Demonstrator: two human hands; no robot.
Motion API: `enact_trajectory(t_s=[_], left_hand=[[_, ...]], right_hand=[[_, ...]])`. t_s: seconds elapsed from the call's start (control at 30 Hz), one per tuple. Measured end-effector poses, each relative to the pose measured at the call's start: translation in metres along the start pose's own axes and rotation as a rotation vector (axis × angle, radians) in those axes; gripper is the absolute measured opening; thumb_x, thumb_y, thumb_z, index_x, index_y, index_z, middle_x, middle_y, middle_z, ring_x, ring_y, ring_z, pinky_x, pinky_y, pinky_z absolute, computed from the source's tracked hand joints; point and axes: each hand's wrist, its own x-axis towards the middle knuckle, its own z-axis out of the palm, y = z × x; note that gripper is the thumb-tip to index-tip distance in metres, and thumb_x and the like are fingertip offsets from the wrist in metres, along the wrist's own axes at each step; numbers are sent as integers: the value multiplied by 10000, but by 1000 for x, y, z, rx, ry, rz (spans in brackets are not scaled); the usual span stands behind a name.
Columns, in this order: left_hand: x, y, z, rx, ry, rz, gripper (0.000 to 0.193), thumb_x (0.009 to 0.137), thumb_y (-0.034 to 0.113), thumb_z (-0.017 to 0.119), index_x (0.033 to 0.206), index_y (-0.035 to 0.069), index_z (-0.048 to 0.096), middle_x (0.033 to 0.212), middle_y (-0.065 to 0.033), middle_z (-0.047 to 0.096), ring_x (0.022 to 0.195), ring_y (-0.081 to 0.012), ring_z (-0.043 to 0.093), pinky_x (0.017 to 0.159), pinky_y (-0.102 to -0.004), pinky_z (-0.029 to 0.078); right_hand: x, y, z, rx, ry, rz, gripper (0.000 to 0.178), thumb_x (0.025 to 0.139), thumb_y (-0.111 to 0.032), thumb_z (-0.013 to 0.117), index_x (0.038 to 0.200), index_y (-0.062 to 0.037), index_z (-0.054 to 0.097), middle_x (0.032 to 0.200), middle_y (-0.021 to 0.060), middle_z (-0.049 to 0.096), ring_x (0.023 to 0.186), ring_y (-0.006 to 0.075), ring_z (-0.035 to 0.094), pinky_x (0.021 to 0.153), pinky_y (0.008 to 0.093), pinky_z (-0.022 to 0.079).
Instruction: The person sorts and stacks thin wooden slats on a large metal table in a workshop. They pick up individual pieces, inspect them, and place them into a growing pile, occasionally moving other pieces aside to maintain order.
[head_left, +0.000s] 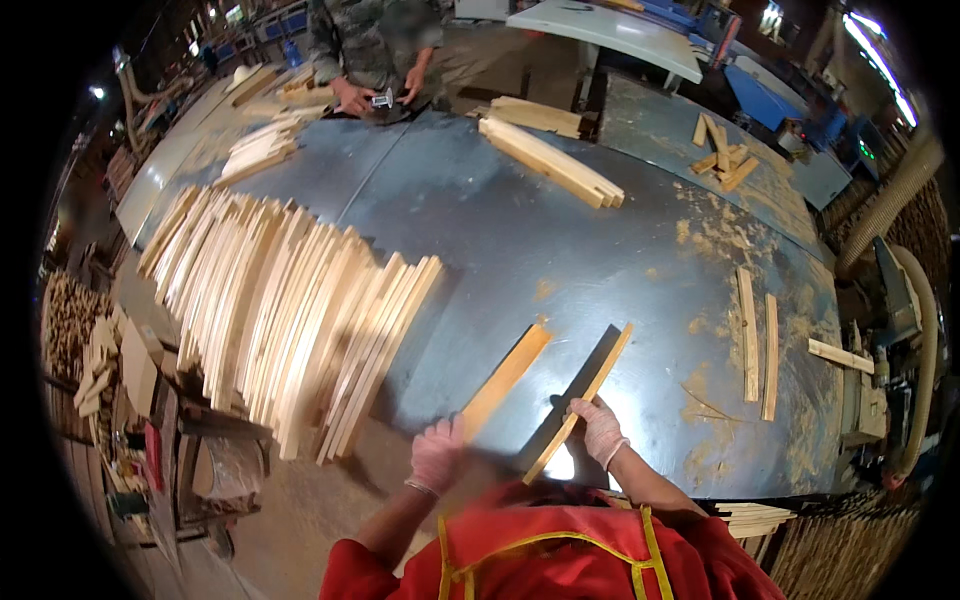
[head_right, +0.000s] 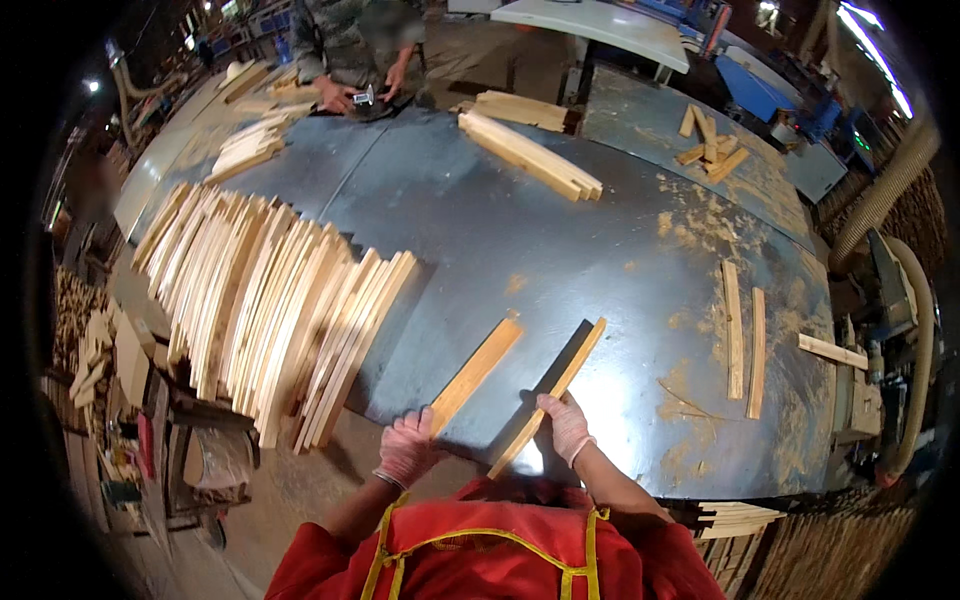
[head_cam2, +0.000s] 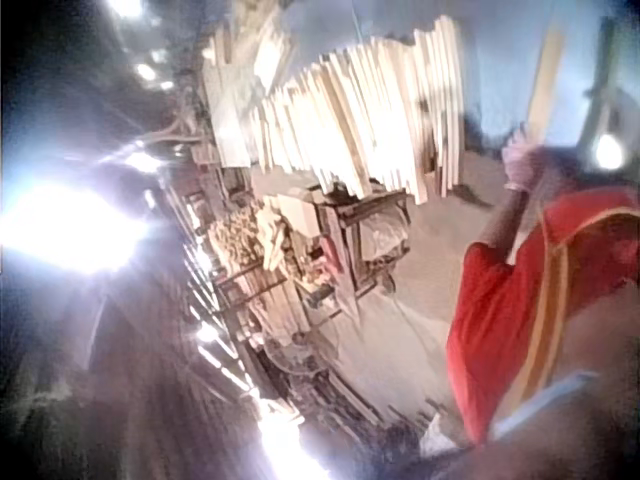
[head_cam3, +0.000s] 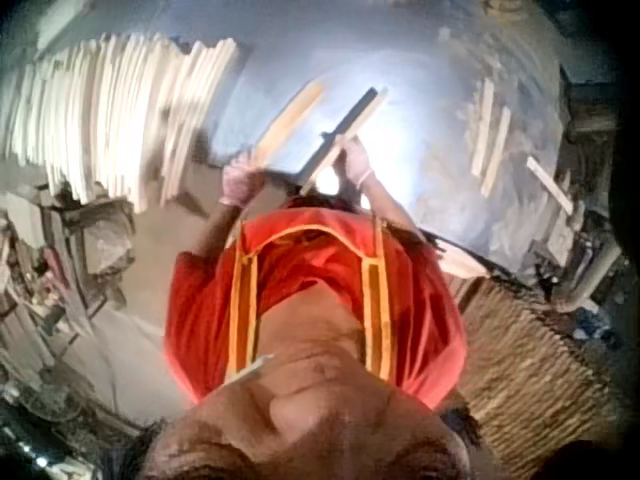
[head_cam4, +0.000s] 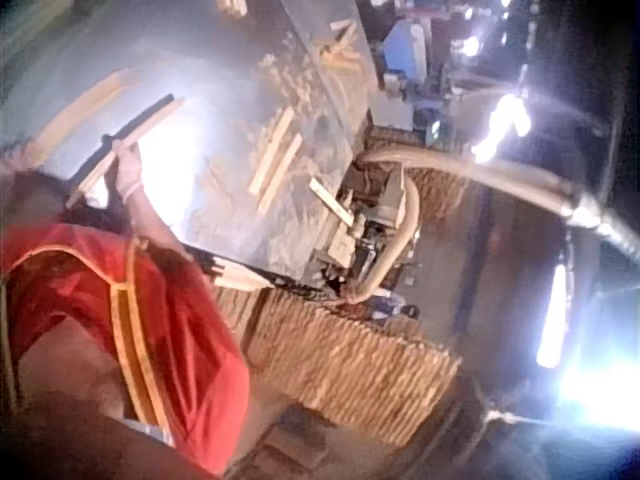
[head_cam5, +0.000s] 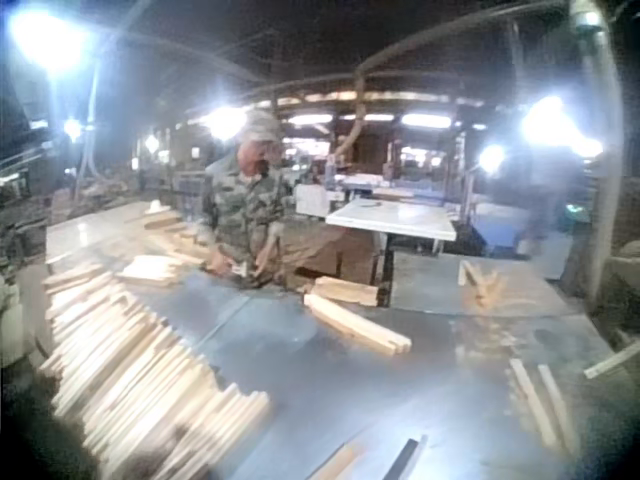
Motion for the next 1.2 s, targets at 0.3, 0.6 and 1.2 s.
enact_trajectory(t_s=[0.3,0.6,1.2], left_hand=[[92,100,-93,-945,-601,-32,684,977,441,538,1542,65,449,1354,-266,621,1266,-454,594,1104,-512,463],[145,244,-11,-233,-367,-344,682,800,327,799,1396,114,546,1118,-181,705,954,-446,703,786,-520,586],[131,214,16,-366,-357,-182,541,898,223,699,1389,92,514,1110,-175,705,975,-451,700,798,-567,571]], right_hand=[[2,-36,-29,-161,-67,-85,422,994,-168,653,1365,16,567,1125,149,705,960,254,690,879,376,592],[21,-153,-108,-1159,-71,-224,568,918,-469,647,1296,-46,672,1115,223,733,1032,379,704,965,428,536],[22,-272,-456,-1200,897,-336,714,894,-116,730,1555,-41,472,1402,267,587,1280,460,580,1095,461,482]])
